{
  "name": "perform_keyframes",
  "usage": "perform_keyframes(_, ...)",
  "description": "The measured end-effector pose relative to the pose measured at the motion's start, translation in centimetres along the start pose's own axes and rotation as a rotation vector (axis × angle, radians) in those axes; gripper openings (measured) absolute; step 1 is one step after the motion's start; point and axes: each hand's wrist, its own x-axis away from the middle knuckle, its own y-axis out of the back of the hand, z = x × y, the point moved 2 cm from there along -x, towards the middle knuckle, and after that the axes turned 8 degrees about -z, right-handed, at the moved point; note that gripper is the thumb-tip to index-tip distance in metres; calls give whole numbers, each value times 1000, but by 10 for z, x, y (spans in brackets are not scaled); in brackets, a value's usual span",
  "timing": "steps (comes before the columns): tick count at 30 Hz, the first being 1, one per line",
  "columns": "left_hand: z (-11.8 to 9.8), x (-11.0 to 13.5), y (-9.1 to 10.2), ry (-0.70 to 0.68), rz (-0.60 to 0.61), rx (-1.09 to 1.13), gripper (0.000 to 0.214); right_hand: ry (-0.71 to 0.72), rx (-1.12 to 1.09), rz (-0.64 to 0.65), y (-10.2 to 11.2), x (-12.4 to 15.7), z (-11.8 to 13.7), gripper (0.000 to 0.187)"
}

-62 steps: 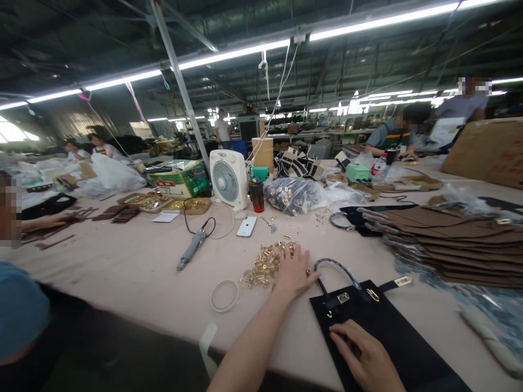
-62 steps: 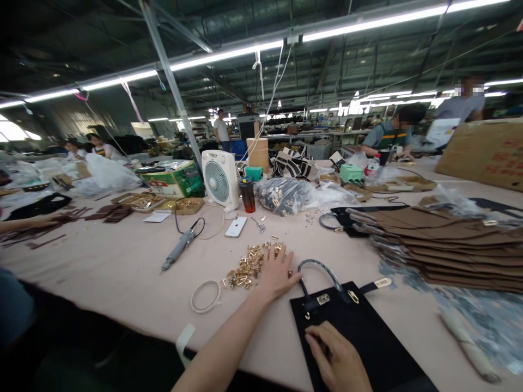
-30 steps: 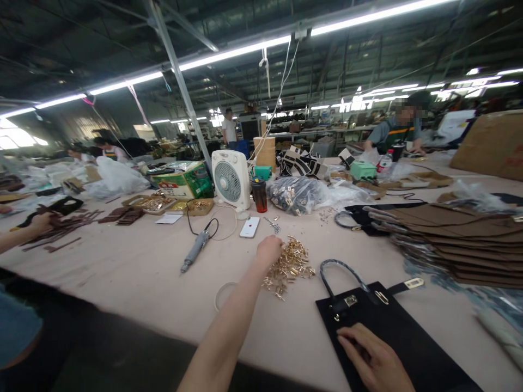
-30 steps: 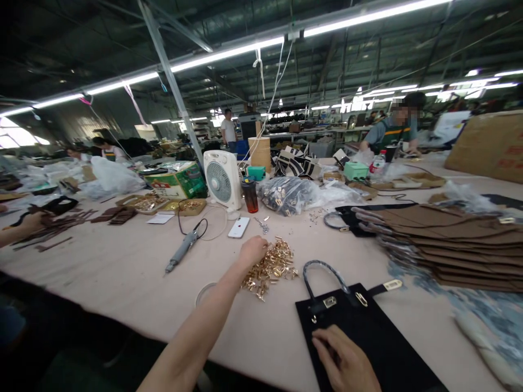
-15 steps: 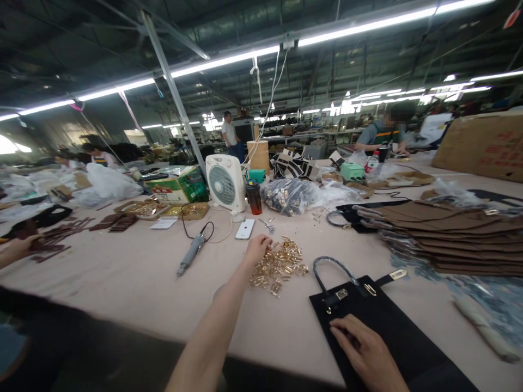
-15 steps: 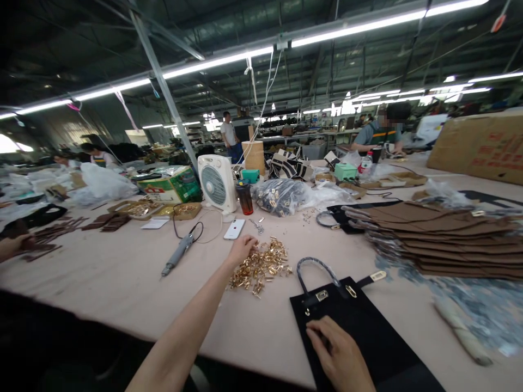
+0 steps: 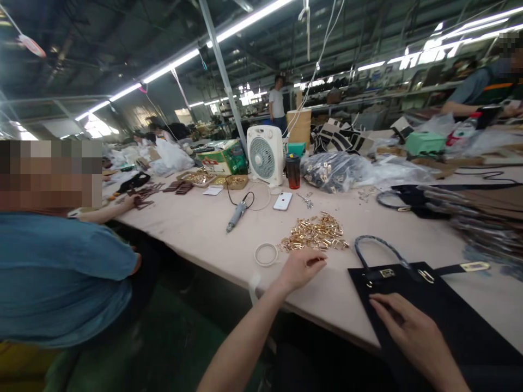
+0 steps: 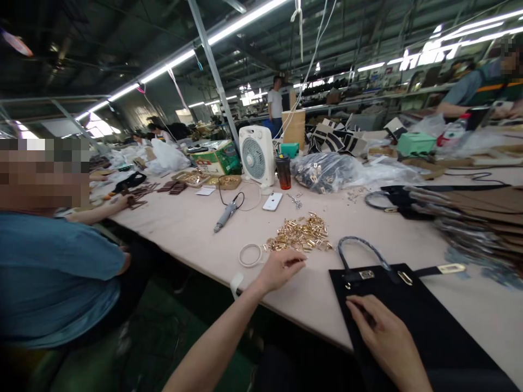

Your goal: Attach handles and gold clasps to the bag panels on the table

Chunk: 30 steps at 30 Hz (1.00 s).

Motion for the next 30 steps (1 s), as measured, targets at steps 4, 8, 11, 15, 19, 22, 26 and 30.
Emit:
perform_keyframes(4, -4, 40, -17, -215, 179, -248, 28, 13, 38, 4, -1, 3, -2, 42)
perform_keyframes(8, -3, 60, 3, -187, -2, -322, 50, 1, 9, -6, 2, 3, -1, 40)
perform_keyframes(11, 4, 70, 41, -55, -307, -384, 44, -55, -74, -65, 0, -5, 20, 35)
perform_keyframes(15, 26, 80, 81, 25, -344, -535, 46, -39, -294, 37, -34, -28, 83, 27)
perform_keyframes(19, 43, 85, 92, 44, -275, -551, 45, -28, -453, 214, -102, -56, 141, 31)
perform_keyframes(22, 47, 88, 92, 39, -263, -537, 43, -61, -416, 220, -147, -71, 158, 43)
perform_keyframes(26, 47, 89, 94, 40, -262, -534, 43, -125, -245, 180, -179, -81, 163, 41)
perform_keyframes(30, 48, 89, 96, 38, -250, -541, 40, -143, -155, 175, -187, -86, 165, 29)
